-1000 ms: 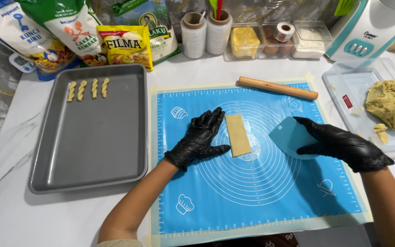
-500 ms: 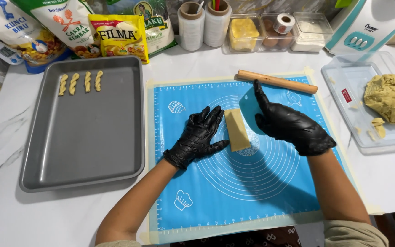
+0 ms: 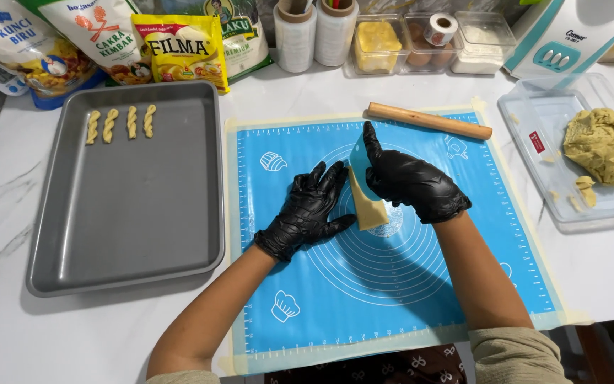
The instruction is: The person shapes a rectangular piece of dough into thin, twisted strips on a blue silicone mat. They roll the dough into a log, cut it into smaller pieces, and then twist each piece by hand before placing them onto a metal baking tray.
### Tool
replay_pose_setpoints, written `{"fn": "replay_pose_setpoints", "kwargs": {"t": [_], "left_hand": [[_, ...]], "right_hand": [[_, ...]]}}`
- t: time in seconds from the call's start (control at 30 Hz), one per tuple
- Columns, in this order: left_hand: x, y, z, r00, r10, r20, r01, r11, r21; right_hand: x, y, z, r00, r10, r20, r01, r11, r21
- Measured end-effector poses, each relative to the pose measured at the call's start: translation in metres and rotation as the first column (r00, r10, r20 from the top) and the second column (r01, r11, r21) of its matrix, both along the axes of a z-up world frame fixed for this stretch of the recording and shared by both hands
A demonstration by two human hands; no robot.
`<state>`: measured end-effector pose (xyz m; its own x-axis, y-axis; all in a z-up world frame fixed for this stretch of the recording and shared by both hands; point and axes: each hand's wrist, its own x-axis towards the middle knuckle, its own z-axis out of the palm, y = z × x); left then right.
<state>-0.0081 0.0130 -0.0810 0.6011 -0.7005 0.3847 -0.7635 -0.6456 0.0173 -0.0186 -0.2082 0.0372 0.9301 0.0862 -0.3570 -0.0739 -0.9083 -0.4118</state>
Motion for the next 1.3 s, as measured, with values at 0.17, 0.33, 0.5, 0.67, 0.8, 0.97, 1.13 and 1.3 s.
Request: {"fn": "replay_pose_setpoints", "kwargs": {"t": [0.17, 0.33, 0.5, 0.67, 0.8, 0.97, 1.13, 1.3], "left_hand": [[-0.001, -0.001, 0.0, 1.0, 0.012, 0.006, -0.012, 1.0, 0.006], [0.0, -0.001, -0.001, 1.0, 0.007, 0.02, -0.007, 1.0, 0.011], [0.001, -0.002, -0.004, 1.0, 0.009, 0.017, -0.009, 1.0, 0.015], [0.004, -0.006, -0.014, 1.0, 0.011, -0.008, -0.011, 1.0, -0.003], [-0.015, -0.004, 0.022, 0.986, 0.031, 0.166, -0.036, 0.999, 0.031], [-0.005, -0.007, -0.005, 0.982, 0.009, 0.188, -0.006, 1.0, -0.017], [-0.006, -0.007, -0.004, 0.976, 0.029, 0.217, -0.028, 1.0, -0.009], [-0.008, -0.005, 0.0, 0.975, 0.034, 0.22, -0.033, 0.999, -0.011]], "right_hand": [[0.002, -0.003, -0.01, 0.999, -0.044, 0.016, 0.043, 0.998, 0.046], [0.007, -0.003, -0.018, 0.996, -0.079, 0.028, 0.077, 0.993, 0.086], [0.006, 0.0, -0.03, 0.992, -0.12, 0.036, 0.115, 0.985, 0.128], [-0.004, 0.005, -0.043, 0.983, -0.176, 0.043, 0.165, 0.968, 0.19], [-0.007, 0.013, -0.049, 0.978, -0.199, 0.055, 0.183, 0.958, 0.222], [0.005, -0.019, -0.053, 0.976, -0.216, 0.038, 0.191, 0.923, 0.333], [-0.017, -0.015, -0.044, 0.969, -0.247, -0.018, 0.23, 0.872, 0.431], [-0.026, 0.031, -0.007, 0.915, -0.388, -0.11, 0.402, 0.851, 0.337]]}}
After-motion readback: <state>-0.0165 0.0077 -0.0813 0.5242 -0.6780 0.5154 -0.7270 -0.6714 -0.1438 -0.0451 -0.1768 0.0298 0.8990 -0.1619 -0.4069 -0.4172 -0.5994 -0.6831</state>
